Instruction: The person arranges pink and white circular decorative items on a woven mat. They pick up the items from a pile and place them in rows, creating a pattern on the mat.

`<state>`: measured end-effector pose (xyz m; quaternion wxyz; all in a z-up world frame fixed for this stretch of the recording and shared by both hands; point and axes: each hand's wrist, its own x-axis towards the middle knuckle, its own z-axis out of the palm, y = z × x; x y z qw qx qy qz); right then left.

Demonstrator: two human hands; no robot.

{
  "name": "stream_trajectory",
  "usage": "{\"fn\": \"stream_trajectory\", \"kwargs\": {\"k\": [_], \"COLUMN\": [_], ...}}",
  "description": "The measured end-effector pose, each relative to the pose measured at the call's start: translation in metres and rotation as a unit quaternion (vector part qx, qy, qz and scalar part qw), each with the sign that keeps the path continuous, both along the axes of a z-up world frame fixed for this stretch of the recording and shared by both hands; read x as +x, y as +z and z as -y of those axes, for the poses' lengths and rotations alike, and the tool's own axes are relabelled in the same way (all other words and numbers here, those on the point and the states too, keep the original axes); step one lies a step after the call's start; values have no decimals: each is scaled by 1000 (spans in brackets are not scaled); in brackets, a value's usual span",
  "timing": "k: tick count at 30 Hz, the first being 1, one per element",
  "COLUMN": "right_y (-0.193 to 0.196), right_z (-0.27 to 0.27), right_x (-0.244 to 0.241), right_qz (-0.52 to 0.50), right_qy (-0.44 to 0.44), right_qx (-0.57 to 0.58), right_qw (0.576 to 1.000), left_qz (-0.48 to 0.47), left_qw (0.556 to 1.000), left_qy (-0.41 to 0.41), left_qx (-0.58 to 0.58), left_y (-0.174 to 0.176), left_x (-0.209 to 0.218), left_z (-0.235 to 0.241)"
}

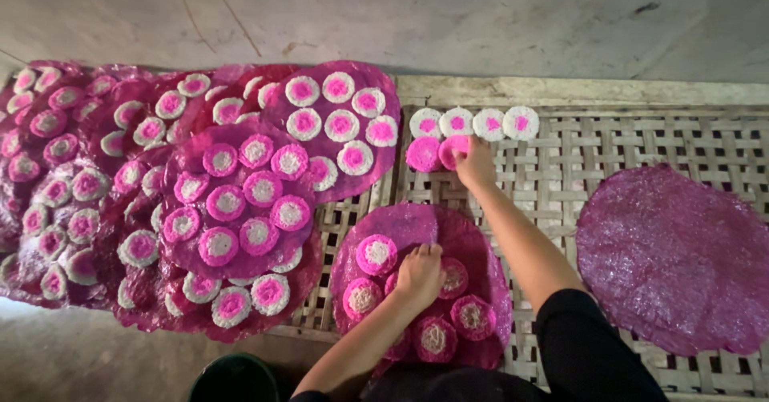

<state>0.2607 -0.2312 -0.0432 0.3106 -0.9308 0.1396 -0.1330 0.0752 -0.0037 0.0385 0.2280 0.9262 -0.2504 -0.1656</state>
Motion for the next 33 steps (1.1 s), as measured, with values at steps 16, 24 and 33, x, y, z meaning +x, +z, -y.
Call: {"fn": "stream_trajectory", "kwargs": {"k": [16,24,33], "right_y": [51,-29,-15], "right_z": [12,85,73], "right_x": [-157,-53,-10], "right_qz": [-142,-62,31], "right_qy": [67,-30,-17], "right_qx": [662,579,-56], "right_qw": [733,813,998], "left_qz": [-67,-72,11], "left_qw": [961,976,959], "left_qy": [87,202,281], "left_qx": [-256,-32,-24], "left_y": [62,75,-20], "left_x": [64,35,6], "left_z": [45,-53,-130]}}
